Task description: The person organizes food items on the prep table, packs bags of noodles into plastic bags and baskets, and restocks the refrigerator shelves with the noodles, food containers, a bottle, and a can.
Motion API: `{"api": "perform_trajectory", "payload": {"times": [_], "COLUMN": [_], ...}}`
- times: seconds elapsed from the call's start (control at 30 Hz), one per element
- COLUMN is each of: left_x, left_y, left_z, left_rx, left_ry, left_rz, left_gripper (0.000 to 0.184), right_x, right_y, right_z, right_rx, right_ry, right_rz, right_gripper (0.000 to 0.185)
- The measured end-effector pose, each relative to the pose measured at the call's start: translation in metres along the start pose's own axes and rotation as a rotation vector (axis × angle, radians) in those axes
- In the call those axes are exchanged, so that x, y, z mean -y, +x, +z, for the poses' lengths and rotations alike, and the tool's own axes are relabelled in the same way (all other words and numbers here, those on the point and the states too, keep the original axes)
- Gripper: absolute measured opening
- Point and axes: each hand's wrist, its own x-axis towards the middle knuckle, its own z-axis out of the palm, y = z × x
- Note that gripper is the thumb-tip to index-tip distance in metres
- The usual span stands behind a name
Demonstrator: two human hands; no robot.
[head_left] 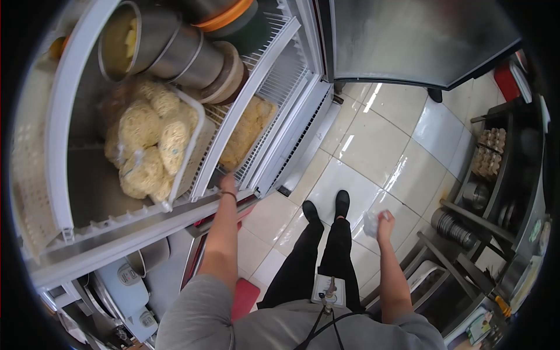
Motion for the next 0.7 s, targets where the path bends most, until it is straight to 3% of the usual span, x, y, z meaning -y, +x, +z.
{"api": "perform_trajectory", "payload": {"times": [0.07, 0.1, 0.13, 0.2, 0.3, 0.4, 0.47, 0.53, 0.7], "left_x": [-0.015, -0.006, 0.012, -0.024, -0.039, -0.063, -0.084, -0.110, -0.130], "left_y": [0.005, 0.037, 0.084, 0.024, 0.005, -0.001, -0.004, -0.020, -0.015], "left_z": [0.005, -0.007, -0.026, 0.001, 0.031, 0.096, 0.139, 0.172, 0.186], "left_rx": [-0.059, -0.064, 0.142, 0.178, 0.285, 0.189, 0.135, 0.098, 0.047], "left_ry": [0.102, 0.103, 0.274, 0.073, -0.052, -0.212, -0.235, -0.222, -0.112], "left_rz": [0.084, 0.079, 0.242, 0.098, 0.153, 0.057, 0.040, 0.067, 0.184], "left_gripper": [0.039, 0.039, 0.035, 0.021, 0.025, 0.027, 0.028, 0.027, 0.020], "right_x": [-0.081, -0.078, -0.076, -0.111, -0.127, -0.095, -0.096, -0.076, -0.083], "right_y": [0.015, 0.006, -0.002, -0.011, -0.015, -0.024, -0.014, -0.009, 0.010], "right_z": [-0.021, -0.039, -0.059, -0.082, -0.101, -0.093, -0.086, -0.076, -0.080], "right_rx": [-0.336, -0.258, -0.179, -0.217, -0.102, -0.007, -0.081, -0.104, -0.032], "right_ry": [-0.250, -0.398, -0.545, -0.517, -0.608, -0.678, -0.649, -0.607, -0.501], "right_rz": [-0.031, 0.021, 0.072, 0.078, 0.147, 0.243, 0.072, 0.073, 0.091], "right_gripper": [0.028, 0.035, 0.042, 0.038, 0.034, 0.030, 0.023, 0.024, 0.027]}}
